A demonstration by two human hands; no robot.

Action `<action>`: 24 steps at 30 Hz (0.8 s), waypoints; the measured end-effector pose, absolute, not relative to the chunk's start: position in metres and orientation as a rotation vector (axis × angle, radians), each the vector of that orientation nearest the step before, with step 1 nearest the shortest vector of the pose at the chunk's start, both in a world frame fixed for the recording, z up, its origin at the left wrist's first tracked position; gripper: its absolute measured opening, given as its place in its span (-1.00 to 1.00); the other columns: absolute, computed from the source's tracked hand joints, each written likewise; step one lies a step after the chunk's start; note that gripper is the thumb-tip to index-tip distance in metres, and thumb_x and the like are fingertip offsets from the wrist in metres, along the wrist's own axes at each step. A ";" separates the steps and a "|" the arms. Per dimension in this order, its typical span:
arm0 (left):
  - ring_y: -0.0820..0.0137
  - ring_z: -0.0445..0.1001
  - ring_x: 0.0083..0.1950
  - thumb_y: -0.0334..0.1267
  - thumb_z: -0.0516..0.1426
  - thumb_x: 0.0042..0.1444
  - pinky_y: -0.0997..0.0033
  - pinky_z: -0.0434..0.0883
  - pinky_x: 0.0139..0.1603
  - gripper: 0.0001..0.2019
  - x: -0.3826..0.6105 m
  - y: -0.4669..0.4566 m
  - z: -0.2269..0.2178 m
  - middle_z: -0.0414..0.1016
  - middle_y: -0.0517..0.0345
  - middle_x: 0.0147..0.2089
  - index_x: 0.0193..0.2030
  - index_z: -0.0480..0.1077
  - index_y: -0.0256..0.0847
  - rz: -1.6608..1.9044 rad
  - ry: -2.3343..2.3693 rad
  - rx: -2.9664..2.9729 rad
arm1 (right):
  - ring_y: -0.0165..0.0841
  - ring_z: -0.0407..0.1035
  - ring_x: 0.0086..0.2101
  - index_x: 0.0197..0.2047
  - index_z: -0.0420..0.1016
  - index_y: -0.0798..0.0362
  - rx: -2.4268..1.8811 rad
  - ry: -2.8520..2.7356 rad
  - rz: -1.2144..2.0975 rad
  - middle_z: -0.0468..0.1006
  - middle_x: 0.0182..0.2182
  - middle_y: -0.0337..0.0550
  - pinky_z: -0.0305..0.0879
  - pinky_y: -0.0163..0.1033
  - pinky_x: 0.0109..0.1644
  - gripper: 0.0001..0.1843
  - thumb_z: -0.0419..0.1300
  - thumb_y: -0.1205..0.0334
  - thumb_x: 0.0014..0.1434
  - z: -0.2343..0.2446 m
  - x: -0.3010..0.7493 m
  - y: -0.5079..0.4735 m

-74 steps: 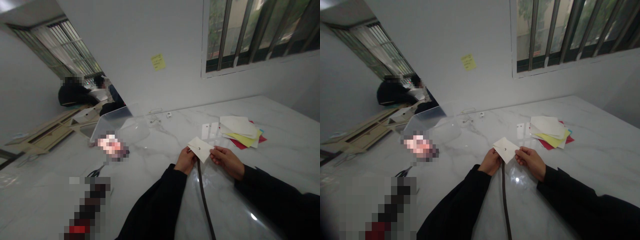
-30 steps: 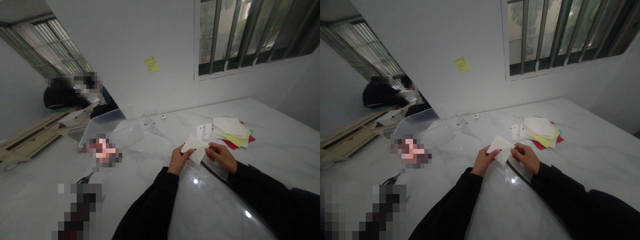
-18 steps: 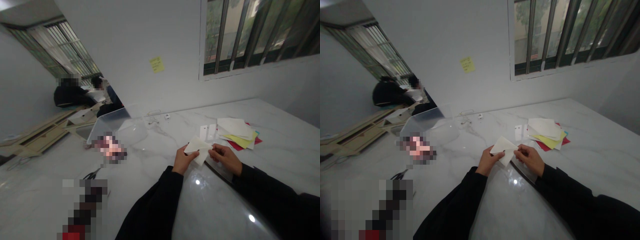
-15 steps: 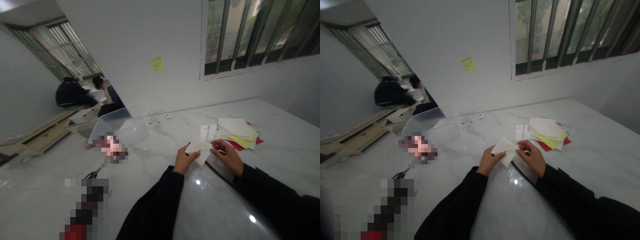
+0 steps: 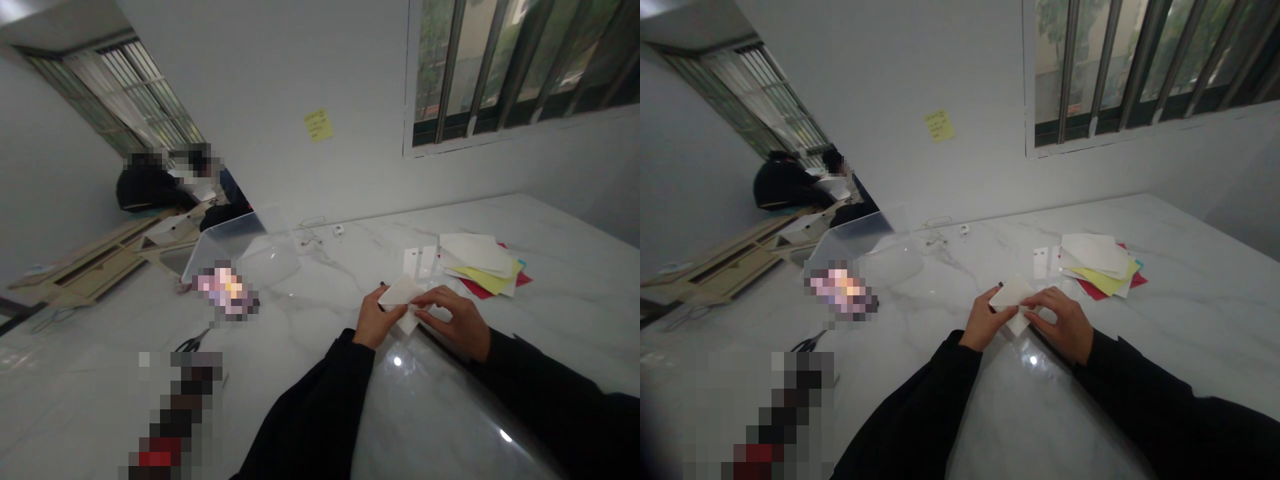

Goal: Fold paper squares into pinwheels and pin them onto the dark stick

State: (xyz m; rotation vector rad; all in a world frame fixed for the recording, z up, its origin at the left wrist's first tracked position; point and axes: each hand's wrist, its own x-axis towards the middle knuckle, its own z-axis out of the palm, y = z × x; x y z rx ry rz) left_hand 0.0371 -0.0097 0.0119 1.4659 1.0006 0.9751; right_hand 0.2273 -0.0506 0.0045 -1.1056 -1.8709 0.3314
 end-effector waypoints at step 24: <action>0.40 0.42 -0.33 -0.16 0.23 0.03 0.49 0.32 -0.31 -0.72 0.039 -0.018 0.014 0.51 0.13 -0.31 -0.15 0.49 -0.27 0.896 0.965 1.717 | -0.30 0.36 -0.32 -0.30 0.48 0.00 -1.210 -1.893 0.570 0.49 -0.40 -0.19 0.29 -0.18 -0.22 -0.86 0.18 0.14 0.23 0.000 0.230 -0.048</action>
